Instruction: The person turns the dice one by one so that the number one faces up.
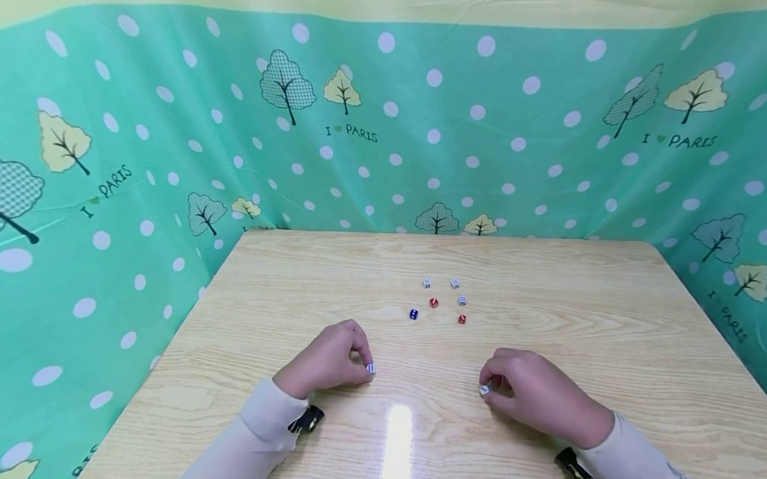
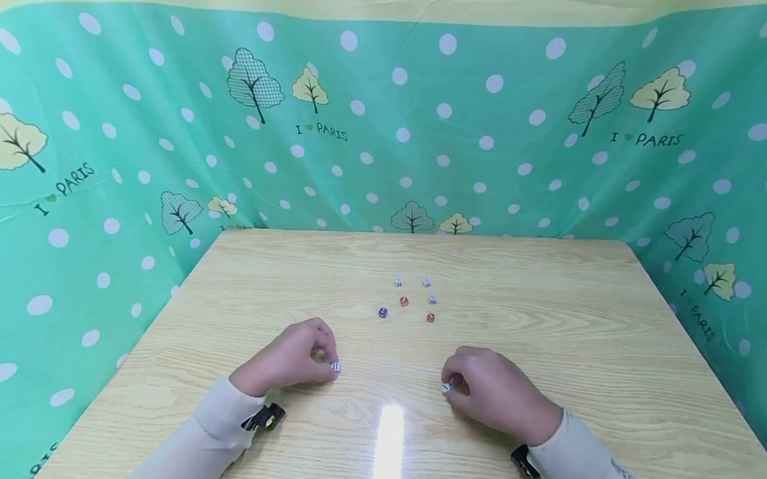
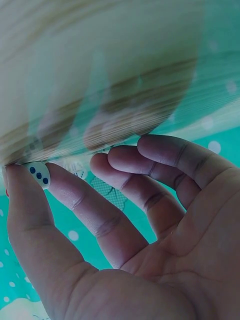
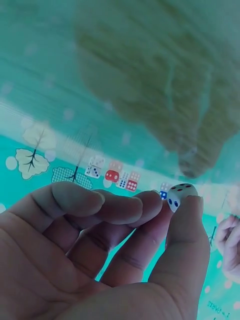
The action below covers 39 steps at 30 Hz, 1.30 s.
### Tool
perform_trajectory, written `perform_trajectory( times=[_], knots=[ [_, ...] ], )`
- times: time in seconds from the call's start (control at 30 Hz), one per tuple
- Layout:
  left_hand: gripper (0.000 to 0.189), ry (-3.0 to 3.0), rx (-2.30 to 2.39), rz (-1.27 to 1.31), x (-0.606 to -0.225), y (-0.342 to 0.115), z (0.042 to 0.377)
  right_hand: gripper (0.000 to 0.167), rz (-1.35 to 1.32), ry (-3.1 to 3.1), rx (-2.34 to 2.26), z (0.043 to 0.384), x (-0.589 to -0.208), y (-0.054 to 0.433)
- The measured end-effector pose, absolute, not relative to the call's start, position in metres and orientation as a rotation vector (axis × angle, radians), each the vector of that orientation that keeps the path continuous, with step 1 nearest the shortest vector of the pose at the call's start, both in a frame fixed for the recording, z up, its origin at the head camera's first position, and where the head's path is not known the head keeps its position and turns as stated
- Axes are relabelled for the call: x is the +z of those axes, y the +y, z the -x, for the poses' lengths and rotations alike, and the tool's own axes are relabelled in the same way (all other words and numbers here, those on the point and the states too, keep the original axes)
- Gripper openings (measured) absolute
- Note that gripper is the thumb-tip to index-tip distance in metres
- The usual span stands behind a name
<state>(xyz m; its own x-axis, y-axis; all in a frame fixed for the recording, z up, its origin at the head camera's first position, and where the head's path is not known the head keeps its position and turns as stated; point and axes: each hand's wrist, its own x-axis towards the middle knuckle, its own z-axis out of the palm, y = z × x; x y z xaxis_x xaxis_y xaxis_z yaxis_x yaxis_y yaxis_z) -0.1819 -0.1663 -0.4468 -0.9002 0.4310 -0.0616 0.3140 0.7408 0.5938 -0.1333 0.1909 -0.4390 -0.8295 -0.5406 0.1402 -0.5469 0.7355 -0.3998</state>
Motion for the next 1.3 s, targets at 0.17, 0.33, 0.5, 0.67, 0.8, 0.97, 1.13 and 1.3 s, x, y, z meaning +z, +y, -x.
perform_trajectory(
  times=[0.17,0.33,0.5,0.67,0.8,0.97,1.13,1.3],
  knots=[
    [0.021,2.739,0.883,-0.586,-0.448,-0.166,0.182,0.017,-0.887,-2.978,0.780,0.136,-0.438,0.194],
    [0.021,2.756,0.872,-0.605,-0.447,-0.166,0.181,0.016,-0.906,-3.005,1.057,0.141,-0.439,0.200],
    [0.021,2.770,0.859,-0.627,-0.448,-0.166,0.182,0.013,-0.915,-2.990,1.326,0.146,-0.444,0.207],
    [0.021,2.764,0.863,-0.616,-0.448,-0.166,0.182,0.012,-0.876,-3.019,1.414,0.151,-0.448,0.212],
    [0.021,2.762,0.866,-0.615,-0.448,-0.167,0.182,0.011,-0.848,-3.048,1.407,0.154,-0.449,0.214],
    [0.021,2.764,0.865,-0.620,-0.448,-0.166,0.182,0.010,-0.817,-3.064,1.407,0.155,-0.450,0.214],
    [0.021,2.765,0.861,-0.622,-0.448,-0.166,0.183,0.011,-0.790,-3.080,1.399,0.154,-0.450,0.214],
    [0.021,2.767,0.857,-0.626,-0.447,-0.166,0.182,0.012,-0.775,-3.099,1.373,0.154,-0.449,0.213]
  ],
)
